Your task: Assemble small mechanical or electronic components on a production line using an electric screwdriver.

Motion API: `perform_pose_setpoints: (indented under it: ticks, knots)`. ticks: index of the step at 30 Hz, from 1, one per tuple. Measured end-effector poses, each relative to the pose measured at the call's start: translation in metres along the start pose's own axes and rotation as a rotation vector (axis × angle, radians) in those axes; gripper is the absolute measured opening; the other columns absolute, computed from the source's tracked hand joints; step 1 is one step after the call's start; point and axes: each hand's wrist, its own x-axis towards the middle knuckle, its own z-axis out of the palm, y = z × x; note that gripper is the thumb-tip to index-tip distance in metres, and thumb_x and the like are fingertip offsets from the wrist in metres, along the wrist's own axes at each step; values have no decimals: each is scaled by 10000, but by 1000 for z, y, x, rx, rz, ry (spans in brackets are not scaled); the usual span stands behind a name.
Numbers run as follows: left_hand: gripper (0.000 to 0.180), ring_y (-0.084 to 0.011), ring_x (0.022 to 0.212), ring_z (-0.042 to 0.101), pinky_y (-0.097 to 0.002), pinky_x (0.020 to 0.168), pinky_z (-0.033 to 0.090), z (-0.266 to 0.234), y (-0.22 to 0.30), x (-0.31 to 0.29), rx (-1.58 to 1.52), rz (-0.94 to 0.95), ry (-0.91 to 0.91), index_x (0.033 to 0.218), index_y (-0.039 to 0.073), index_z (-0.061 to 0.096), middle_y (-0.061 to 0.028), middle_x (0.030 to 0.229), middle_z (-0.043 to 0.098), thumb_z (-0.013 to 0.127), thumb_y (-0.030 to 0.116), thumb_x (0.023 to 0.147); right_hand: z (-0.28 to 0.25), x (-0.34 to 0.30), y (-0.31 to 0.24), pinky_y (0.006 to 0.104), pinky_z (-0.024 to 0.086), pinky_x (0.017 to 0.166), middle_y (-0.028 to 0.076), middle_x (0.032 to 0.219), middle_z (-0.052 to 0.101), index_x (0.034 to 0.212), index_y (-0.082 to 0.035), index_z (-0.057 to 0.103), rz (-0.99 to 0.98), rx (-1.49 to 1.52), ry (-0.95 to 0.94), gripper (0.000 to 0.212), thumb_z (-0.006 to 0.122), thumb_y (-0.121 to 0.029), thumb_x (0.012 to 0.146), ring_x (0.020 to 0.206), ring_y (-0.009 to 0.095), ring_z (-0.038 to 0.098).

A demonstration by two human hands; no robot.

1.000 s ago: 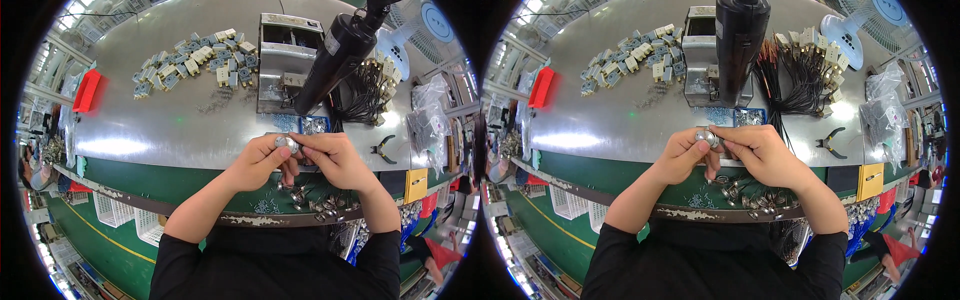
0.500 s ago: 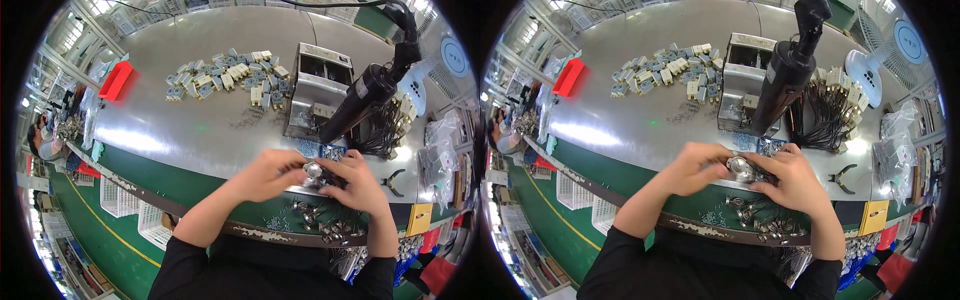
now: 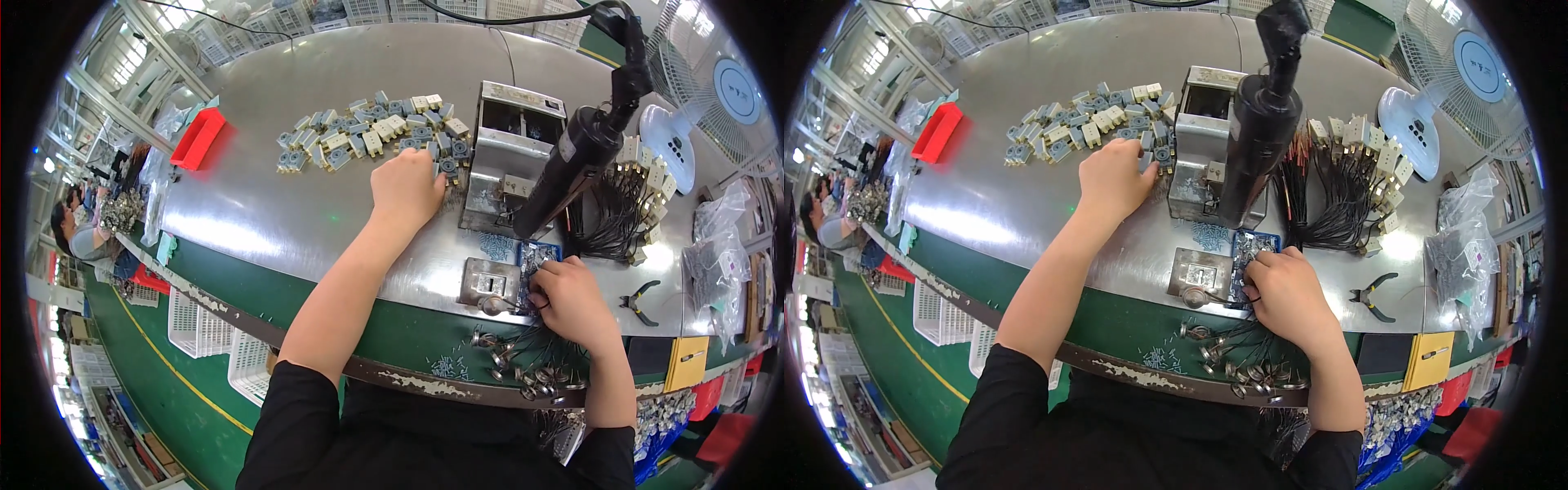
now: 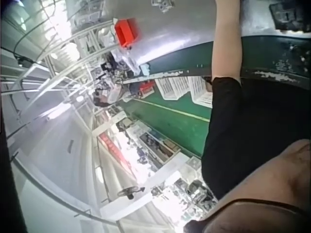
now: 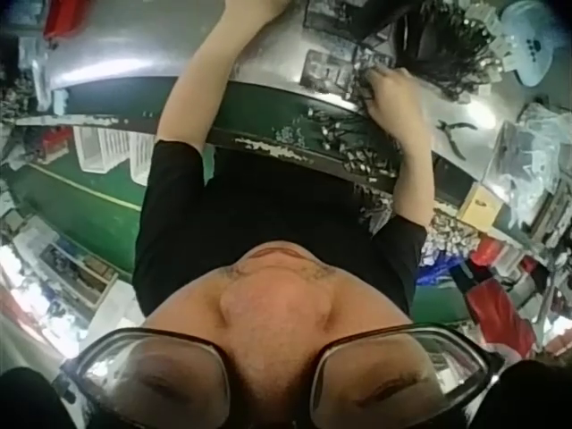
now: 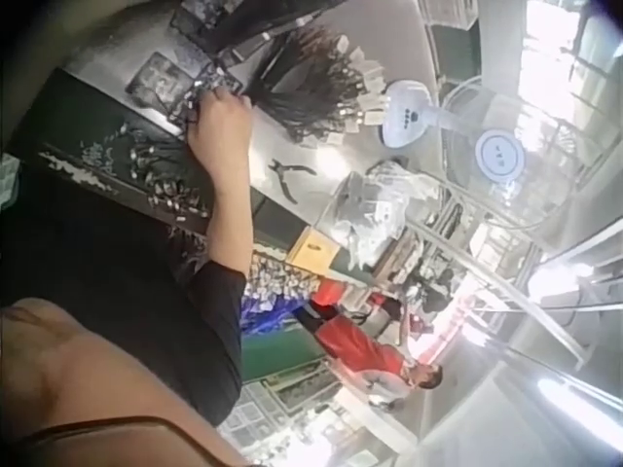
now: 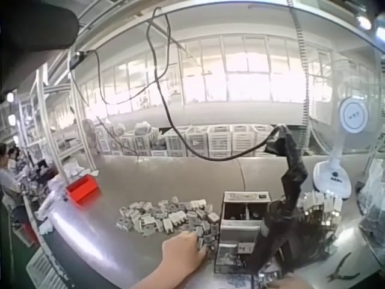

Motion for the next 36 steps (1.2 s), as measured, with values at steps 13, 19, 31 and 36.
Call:
perform_pose_setpoints:
  ticks: [13,19,31,36]
  knots:
    - [345,-205,862,706,-340,774,556,-1,-32,-9,-436,-190,-141,1115,-14,708,-95,930,726,754,291,960,-2,0,-2,453,466,833,169,934,629,955,-2,571,-12,38,135,114,659,5,883,881,391,604]
    - [311,-156,911,675,-260,759,533,-22,-54,-31,-1782,-338,-374,1243,14,633,-63,1122,717,723,211,1021,-1,-7,-2,496,497,816,195,939,622,1002,0,575,94,255,189,121,644,29,908,927,410,619]
    - [439,-196,1075,710,-335,938,586,-37,-7,-113,-1241,191,-147,1085,18,576,-194,1192,722,866,-107,779,-7,-11,-2,401,542,862,207,1021,694,1187,18,623,98,348,251,389,608,112,811,954,385,700]
    - [444,-201,1078,729,-338,935,587,-39,10,-114,-1241,213,-65,1115,13,652,-148,1145,755,887,-72,748,-9,-10,-4,384,526,818,210,1007,674,1200,12,604,181,358,299,333,562,118,887,894,398,662]
